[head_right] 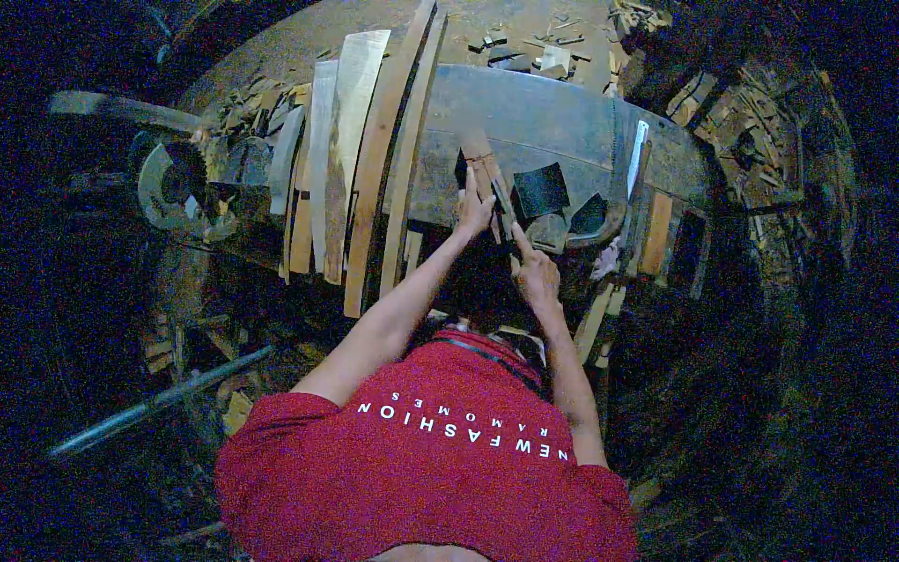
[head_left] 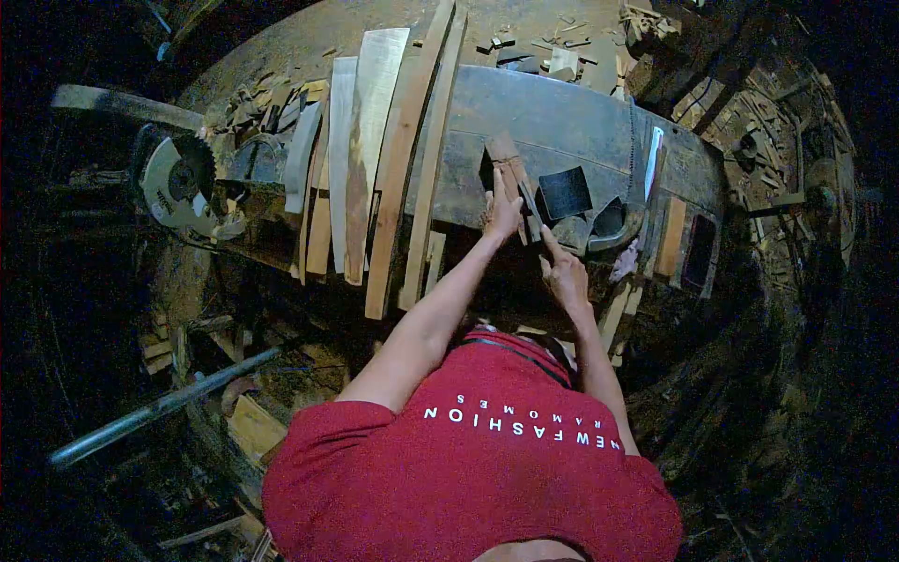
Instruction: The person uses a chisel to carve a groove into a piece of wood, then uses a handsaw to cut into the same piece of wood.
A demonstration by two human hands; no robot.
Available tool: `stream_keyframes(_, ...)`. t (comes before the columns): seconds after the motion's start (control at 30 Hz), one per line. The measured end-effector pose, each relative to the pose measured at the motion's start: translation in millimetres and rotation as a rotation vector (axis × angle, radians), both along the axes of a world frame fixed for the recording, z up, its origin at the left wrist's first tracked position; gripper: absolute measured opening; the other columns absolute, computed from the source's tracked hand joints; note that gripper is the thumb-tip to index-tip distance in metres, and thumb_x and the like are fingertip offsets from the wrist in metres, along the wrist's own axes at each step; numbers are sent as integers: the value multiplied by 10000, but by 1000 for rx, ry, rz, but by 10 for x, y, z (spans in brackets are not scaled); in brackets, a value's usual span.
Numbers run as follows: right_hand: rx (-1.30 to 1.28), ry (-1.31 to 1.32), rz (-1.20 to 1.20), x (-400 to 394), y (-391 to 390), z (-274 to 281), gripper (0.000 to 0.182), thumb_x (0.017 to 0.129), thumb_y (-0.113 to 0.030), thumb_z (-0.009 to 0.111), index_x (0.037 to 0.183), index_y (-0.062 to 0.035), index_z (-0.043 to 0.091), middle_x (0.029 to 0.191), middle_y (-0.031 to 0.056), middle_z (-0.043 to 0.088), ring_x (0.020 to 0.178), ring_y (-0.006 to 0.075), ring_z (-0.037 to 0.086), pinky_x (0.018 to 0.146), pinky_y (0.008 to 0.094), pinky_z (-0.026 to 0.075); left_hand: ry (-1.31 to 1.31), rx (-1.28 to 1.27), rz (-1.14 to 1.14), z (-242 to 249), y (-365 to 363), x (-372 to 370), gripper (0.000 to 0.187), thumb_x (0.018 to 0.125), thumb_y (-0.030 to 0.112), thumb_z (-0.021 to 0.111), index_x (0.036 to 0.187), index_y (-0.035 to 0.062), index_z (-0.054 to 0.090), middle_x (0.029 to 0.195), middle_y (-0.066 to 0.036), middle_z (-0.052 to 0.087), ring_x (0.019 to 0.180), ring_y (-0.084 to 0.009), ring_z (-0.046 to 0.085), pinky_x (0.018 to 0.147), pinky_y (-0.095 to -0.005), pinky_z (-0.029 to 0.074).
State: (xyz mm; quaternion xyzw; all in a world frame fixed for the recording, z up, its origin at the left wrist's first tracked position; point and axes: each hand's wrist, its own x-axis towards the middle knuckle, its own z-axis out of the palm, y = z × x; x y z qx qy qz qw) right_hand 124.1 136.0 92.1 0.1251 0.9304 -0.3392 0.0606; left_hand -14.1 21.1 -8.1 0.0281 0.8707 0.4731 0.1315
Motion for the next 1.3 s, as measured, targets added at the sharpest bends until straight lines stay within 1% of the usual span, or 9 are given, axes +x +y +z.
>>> stream_keyframes(0.23,17,0,4,-435,-53,-101,599,782,-185,571,1328,-275,341,752,206,605,715,390,591,626,474,460,-182,-103,-152,133,-143,-46,1011,733,148,660,1394,178,-104,1290,-350,281,1147,-478,365,957,-445,311)
stream_keyframes(0.3,42,32,37,-459,-46,-125,592,792,-188,560,1334,-259,334,747,203,608,709,388,593,623,473,459,-45,-232,-201,103,-134,-43,1031,716,165,680,1389,95,-99,1119,-389,404,956,-476,475,845,-456,382)
stream_keyframes(0.57,-16,42,-24,-64,-33,-68,587,776,-187,571,1316,-283,362,765,213,610,705,393,590,622,477,457,-212,-237,-226,111,-86,-90,1078,719,138,689,1372,137,-168,1297,-392,230,1167,-485,349,934,-456,340)
stream_keyframes(0.77,56,27,15,-434,-46,-79,619,761,-158,570,1321,-297,345,777,224,599,716,395,586,628,489,457,-103,-65,-180,-666,-124,-185,1036,752,140,655,1364,112,-180,1289,-413,220,1147,-499,368,941,-483,328)
stream_keyframes(0.87,-2,80,33,-192,-12,-35,616,761,-164,573,1320,-289,347,787,231,596,718,399,583,632,483,459,-255,-278,-241,296,-104,-103,1049,744,166,668,1362,96,-177,1298,-406,211,1133,-502,380,932,-482,337)
stream_keyframes(0.9,-13,38,20,-62,1,-6,614,763,-169,572,1320,-289,345,789,230,597,716,401,583,633,482,461,-260,-277,-242,184,-102,-104,1049,744,166,668,1362,96,-177,1298,-406,211,1133,-502,380,932,-482,337)
stream_keyframes(0.97,-26,-13,4,34,-1,-20,612,765,-173,572,1321,-289,344,791,229,599,713,404,583,634,480,464,-43,-135,-197,-151,-100,-91,1081,715,176,695,1365,94,-164,1295,-375,254,1114,-492,400,920,-484,345)
stream_keyframes(1.2,-70,-53,-11,-324,-65,47,524,791,-130,539,1290,-224,407,933,264,561,856,427,543,677,447,448,-125,-251,-257,87,-150,-85,1058,717,156,686,1373,108,-142,1236,-364,315,1103,-490,399,912,-489,344)
stream_keyframes(1.3,-51,-30,1,-164,-18,-15,528,791,-129,543,1292,-221,405,935,257,565,837,426,549,659,441,451,202,-324,-201,-296,-117,-84,1103,706,242,724,1372,84,-140,990,-303,451,923,-422,496,784,-434,413)
